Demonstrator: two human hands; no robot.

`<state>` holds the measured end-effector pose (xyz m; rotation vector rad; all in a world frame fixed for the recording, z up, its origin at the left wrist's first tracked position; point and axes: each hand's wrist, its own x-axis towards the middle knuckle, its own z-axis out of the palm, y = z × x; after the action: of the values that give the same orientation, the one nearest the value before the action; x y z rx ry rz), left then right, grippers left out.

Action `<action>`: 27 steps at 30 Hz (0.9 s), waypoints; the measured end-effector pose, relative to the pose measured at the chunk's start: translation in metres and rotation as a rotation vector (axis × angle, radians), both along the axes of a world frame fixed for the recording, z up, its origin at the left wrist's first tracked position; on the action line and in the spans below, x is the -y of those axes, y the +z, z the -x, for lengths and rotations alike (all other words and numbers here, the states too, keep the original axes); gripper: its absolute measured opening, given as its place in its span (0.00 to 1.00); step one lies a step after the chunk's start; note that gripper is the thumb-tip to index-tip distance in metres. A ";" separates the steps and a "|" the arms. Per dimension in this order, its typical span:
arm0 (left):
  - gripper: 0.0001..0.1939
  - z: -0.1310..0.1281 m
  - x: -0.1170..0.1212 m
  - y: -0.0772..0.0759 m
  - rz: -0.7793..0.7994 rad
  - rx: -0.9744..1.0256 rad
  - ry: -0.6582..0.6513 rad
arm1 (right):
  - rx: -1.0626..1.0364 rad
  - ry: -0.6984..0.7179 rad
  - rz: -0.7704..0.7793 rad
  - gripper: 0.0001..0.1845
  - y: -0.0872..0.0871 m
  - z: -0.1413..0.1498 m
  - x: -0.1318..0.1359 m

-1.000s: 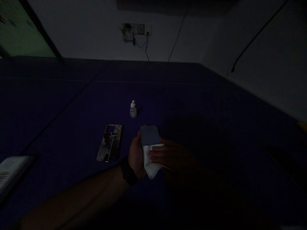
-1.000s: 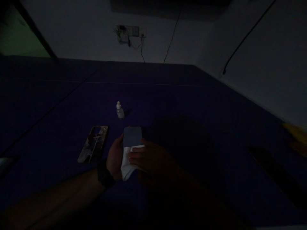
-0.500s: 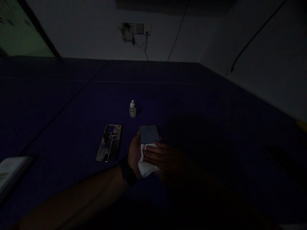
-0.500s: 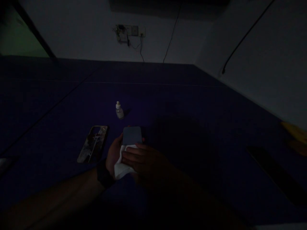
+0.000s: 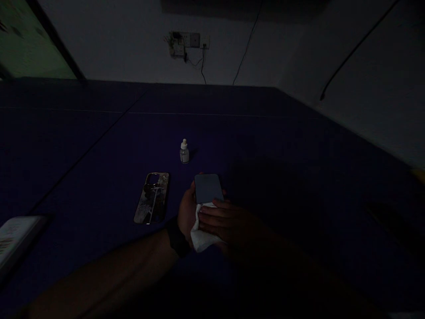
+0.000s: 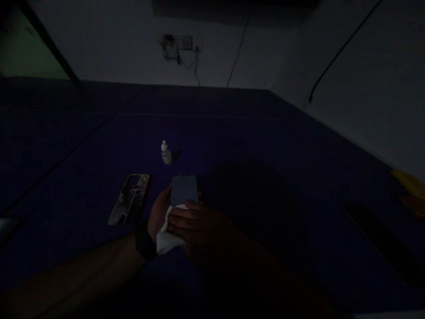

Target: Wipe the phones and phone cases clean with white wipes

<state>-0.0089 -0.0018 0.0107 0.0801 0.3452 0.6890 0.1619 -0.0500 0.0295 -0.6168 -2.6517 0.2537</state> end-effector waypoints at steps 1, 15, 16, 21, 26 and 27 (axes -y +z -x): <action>0.25 -0.001 0.001 0.000 -0.005 -0.026 0.029 | -0.026 0.016 0.001 0.22 0.001 -0.002 0.000; 0.30 -0.006 0.006 0.010 0.049 -0.060 0.053 | -0.128 -0.039 -0.037 0.19 -0.006 -0.010 -0.001; 0.29 -0.007 0.006 0.011 0.055 -0.053 0.072 | -0.146 -0.068 -0.049 0.19 -0.006 -0.011 0.000; 0.29 -0.003 0.001 0.010 0.116 0.000 -0.005 | 0.031 -0.087 -0.038 0.25 0.000 0.002 0.001; 0.32 0.001 0.000 0.007 0.088 0.007 -0.076 | 0.030 -0.047 -0.014 0.21 0.005 0.003 0.003; 0.33 0.000 0.002 0.006 0.068 0.000 -0.067 | -0.017 -0.025 -0.024 0.20 0.005 0.000 0.003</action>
<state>-0.0088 -0.0034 0.0170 0.0271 0.3639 0.6109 0.1616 -0.0531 0.0342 -0.6375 -2.6252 0.2191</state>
